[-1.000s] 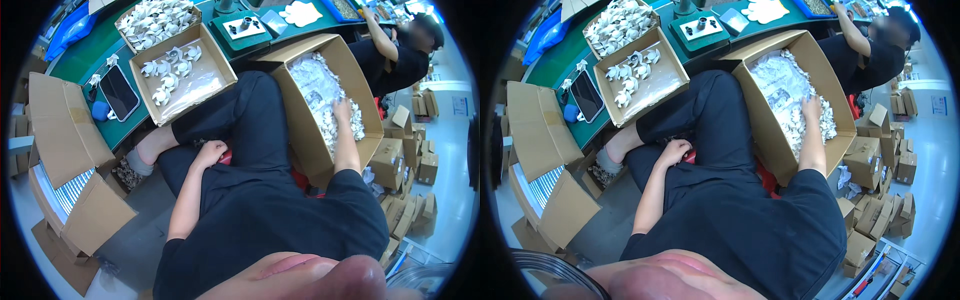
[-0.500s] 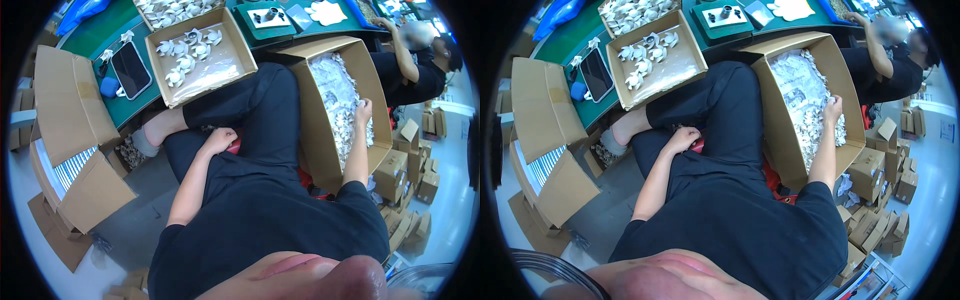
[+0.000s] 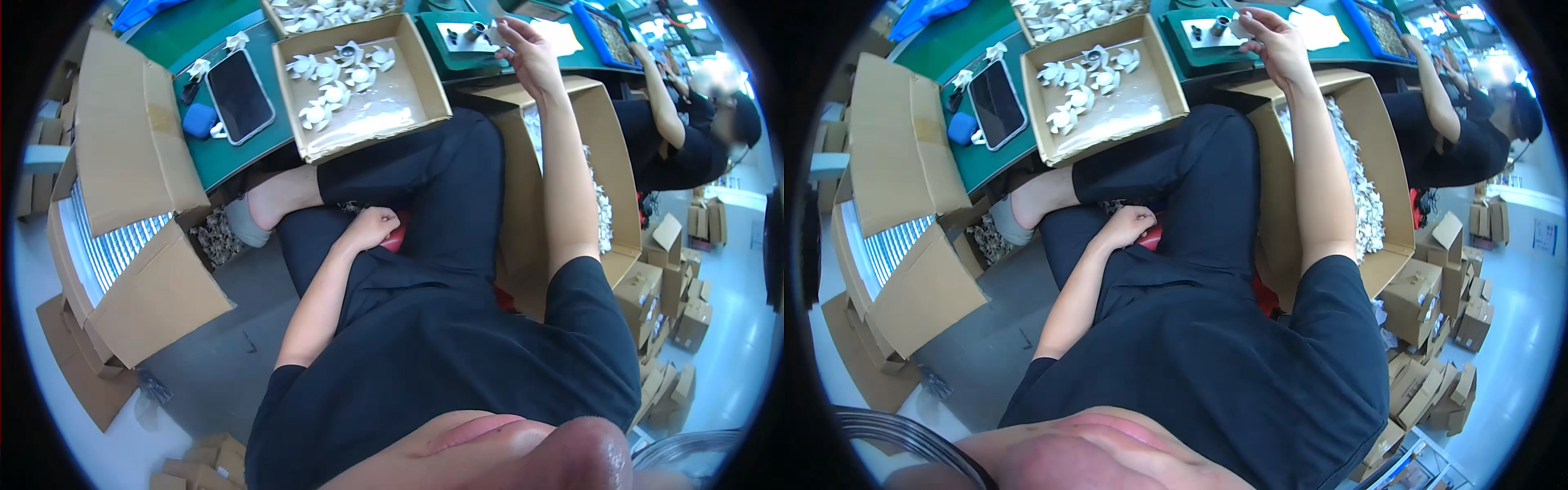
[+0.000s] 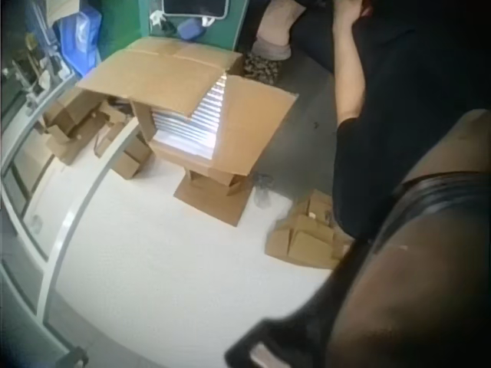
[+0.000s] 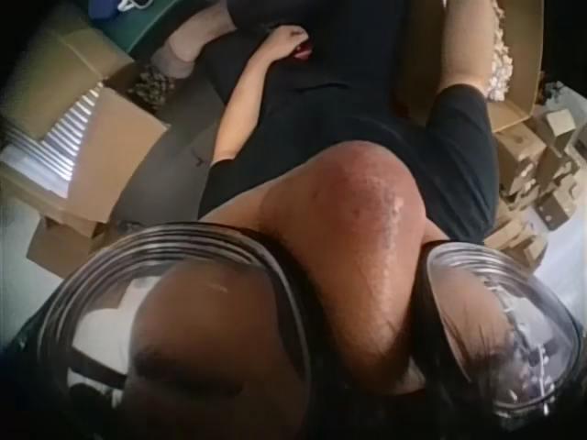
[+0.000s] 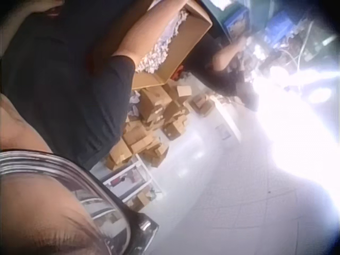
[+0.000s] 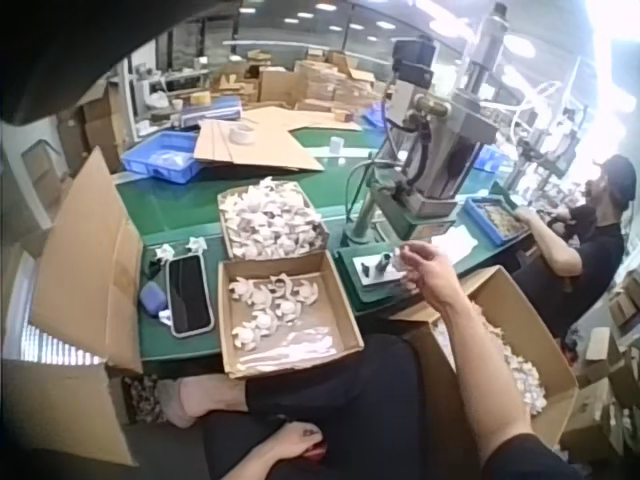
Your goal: Manually sort and package small white components from a bulk box into smaller trays.
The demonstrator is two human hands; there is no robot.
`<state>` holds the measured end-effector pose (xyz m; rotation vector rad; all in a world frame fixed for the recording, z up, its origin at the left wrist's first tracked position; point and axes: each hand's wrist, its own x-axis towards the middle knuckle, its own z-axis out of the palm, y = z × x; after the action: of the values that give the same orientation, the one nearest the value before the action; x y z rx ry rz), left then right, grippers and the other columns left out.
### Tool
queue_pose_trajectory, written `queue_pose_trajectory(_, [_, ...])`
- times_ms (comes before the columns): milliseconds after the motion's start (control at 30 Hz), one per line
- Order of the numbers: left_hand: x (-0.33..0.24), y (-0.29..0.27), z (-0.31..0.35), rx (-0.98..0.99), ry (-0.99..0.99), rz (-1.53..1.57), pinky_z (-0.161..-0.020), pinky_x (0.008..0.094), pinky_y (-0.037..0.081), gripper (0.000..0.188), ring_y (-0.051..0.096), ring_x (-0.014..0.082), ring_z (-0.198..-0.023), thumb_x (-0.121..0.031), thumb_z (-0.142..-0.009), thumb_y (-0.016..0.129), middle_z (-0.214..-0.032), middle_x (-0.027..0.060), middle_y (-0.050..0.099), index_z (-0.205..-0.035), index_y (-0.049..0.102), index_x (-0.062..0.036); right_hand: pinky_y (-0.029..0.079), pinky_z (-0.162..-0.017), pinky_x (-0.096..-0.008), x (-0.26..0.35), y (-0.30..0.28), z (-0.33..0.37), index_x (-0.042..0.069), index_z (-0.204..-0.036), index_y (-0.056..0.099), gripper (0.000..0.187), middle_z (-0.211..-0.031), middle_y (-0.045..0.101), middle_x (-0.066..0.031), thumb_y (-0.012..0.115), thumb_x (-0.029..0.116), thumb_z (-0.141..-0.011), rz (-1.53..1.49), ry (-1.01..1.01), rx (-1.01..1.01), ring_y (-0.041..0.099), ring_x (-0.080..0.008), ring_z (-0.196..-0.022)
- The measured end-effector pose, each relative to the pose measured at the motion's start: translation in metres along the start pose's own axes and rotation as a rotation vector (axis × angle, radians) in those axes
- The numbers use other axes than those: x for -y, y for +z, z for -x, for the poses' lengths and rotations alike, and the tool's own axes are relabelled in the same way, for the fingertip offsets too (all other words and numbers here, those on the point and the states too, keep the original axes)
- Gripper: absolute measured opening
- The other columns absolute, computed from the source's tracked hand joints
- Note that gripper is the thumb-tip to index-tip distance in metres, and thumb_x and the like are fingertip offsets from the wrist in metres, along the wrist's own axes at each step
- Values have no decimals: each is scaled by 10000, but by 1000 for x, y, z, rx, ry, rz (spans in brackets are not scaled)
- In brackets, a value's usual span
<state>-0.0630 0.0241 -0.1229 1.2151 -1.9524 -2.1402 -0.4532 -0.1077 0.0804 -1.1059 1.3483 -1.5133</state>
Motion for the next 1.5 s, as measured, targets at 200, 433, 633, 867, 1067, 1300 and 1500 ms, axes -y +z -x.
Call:
queue_pose_trajectory(200, [22,-2,0,-60,70,63,-642,341,502,257,654,217,-642,-206,-912,635,-706,155,690,-962,737,25,569,-745,-277,6,28,-24,-19,-1213,698,357,-1214,692,-96,750,238,-970,152,106,43,660,-141,-1022])
queue_pose_trajectory(433, [22,-5,-7,-18,102,-15,-658,364,508,270,674,258,-667,-228,-908,642,-740,185,702,-960,736,19,567,-757,-287,14,18,-34,-36,-1148,710,367,-1152,706,-132,780,261,-944,269,160,62,682,-183,-995])
queue_pose_trajectory(633, [17,-4,-17,-33,125,-80,-671,372,512,283,677,264,-682,-241,-910,641,-770,194,709,-964,737,20,530,-716,-282,7,4,-49,29,-1174,704,349,-1006,710,-66,737,312,-972,183,336,204,671,-154,-864])
queue_pose_trajectory(867, [18,-4,-9,-29,62,-42,-682,366,517,284,676,258,-696,-233,-914,637,-800,206,714,-977,738,25,469,-536,-259,8,17,-43,-1,-1017,715,379,-828,704,-63,765,368,-948,-216,155,565,649,-156,-605])
queue_pose_trajectory(1067, [23,2,-16,-27,63,-14,-642,285,469,229,598,129,-665,-170,-948,618,-720,69,659,-965,719,35,416,-472,-259,39,37,-24,-20,-989,724,375,-821,704,-65,752,352,-958,323,287,59,608,-145,-530])
queue_pose_trajectory(1300, [29,4,-25,-22,53,-55,-690,363,524,286,672,264,-694,-228,-910,636,-800,202,715,-976,736,32,432,-483,-265,10,10,-40,-32,-1005,726,412,-820,700,-57,745,378,-963,-51,127,470,617,-139,-542])
queue_pose_trajectory(1500, [27,3,-20,-43,34,-43,-685,365,524,285,676,266,-693,-227,-907,631,-792,204,715,-974,738,28,433,-490,-264,21,16,-35,-29,-1037,729,418,-789,683,-51,736,384,-969,201,308,122,624,-138,-562])
